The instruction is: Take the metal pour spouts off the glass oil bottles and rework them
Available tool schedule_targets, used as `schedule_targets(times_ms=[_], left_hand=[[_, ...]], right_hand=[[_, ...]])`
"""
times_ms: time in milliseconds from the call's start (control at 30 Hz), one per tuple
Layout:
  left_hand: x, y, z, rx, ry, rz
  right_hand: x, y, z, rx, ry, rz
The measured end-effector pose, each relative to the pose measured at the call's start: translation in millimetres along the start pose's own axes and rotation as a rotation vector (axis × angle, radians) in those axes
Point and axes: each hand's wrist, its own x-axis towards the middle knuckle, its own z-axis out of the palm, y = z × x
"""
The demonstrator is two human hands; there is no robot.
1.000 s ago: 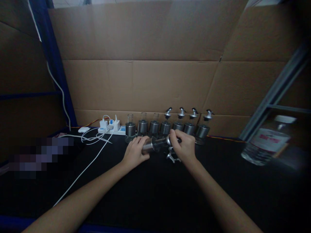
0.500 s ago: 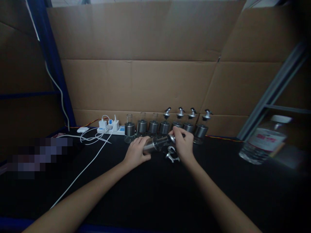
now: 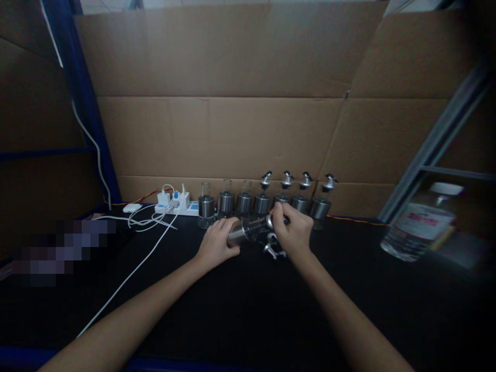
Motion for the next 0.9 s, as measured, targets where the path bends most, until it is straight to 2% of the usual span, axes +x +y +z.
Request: schedule_targets(times_ms=[233,333,433,533,700,800,900], left_hand=[[1,-2,2,0.002,-0.005,-0.001],[1,-3,1,-0.013,-0.003,-0.002],[1,-5,0,-0.018,0.007,0.005],[1,-7,-1,-0.026,0.022,0.003],[1,-7,0,-0.039,0.024,-0.009],[1,-7,0,-0.037,0.023,-0.007],[1,-8,0,-0.046,0.037,-0.025]], right_hand=[[0,9,11,0.499,-0.089,0.515],[-1,11,18,0.712,-0.123,0.629],[-1,8,19,0.771,-0.118,0.656],[0,3,14,0.594,-0.116,0.526],[1,-3,2,0.074,-0.042,0.038],[1,-3,0,-0.074,-0.035,-0.184],[2,0,-3,-0.188,-0.058,-0.327]])
